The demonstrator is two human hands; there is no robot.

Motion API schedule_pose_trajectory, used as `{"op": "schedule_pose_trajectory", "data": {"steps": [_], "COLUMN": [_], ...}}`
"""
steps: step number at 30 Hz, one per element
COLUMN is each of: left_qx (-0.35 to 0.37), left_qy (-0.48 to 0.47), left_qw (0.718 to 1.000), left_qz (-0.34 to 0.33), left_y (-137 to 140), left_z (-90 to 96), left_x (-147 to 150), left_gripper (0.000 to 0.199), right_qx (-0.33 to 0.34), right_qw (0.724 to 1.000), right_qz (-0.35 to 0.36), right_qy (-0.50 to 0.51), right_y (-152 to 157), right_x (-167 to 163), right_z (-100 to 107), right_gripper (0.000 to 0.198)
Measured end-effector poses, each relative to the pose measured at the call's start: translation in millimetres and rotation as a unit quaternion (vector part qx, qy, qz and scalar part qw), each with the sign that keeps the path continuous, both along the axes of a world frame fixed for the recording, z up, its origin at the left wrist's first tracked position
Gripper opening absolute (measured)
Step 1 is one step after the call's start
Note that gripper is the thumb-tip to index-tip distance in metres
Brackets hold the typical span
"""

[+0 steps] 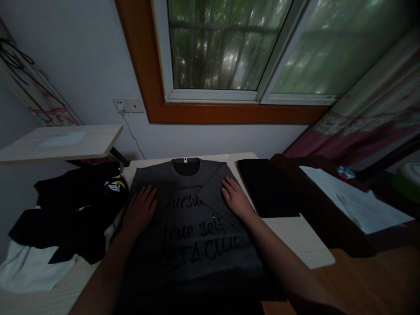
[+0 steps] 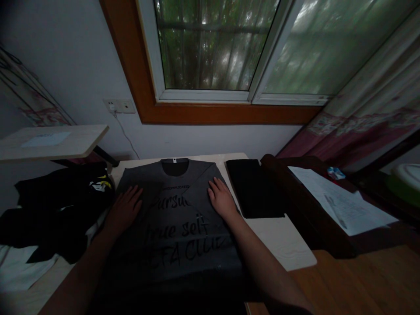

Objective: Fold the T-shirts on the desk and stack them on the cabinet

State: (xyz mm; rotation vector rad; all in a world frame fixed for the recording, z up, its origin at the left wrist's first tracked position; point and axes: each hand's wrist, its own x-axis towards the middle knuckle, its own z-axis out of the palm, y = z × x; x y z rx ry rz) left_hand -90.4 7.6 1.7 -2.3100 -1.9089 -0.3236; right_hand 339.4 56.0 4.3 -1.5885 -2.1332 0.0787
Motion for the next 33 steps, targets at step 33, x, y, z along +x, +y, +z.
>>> {"op": "schedule_pose_trajectory", "data": {"steps": [33], "left_qx": [0.003], "left_qy": [-0.045], "left_qw": [0.994], "left_qz": [0.104], "left_y": [11], "left_z": [10.4], "left_x": [-22], "left_gripper": [0.06], "right_qx": [0.011], "right_qw": [0.993], "right_qz": [-0.076], "right_qy": [-0.093], "right_y": [25], "right_x": [11], "right_z": [-4], "right_gripper": [0.053]}}
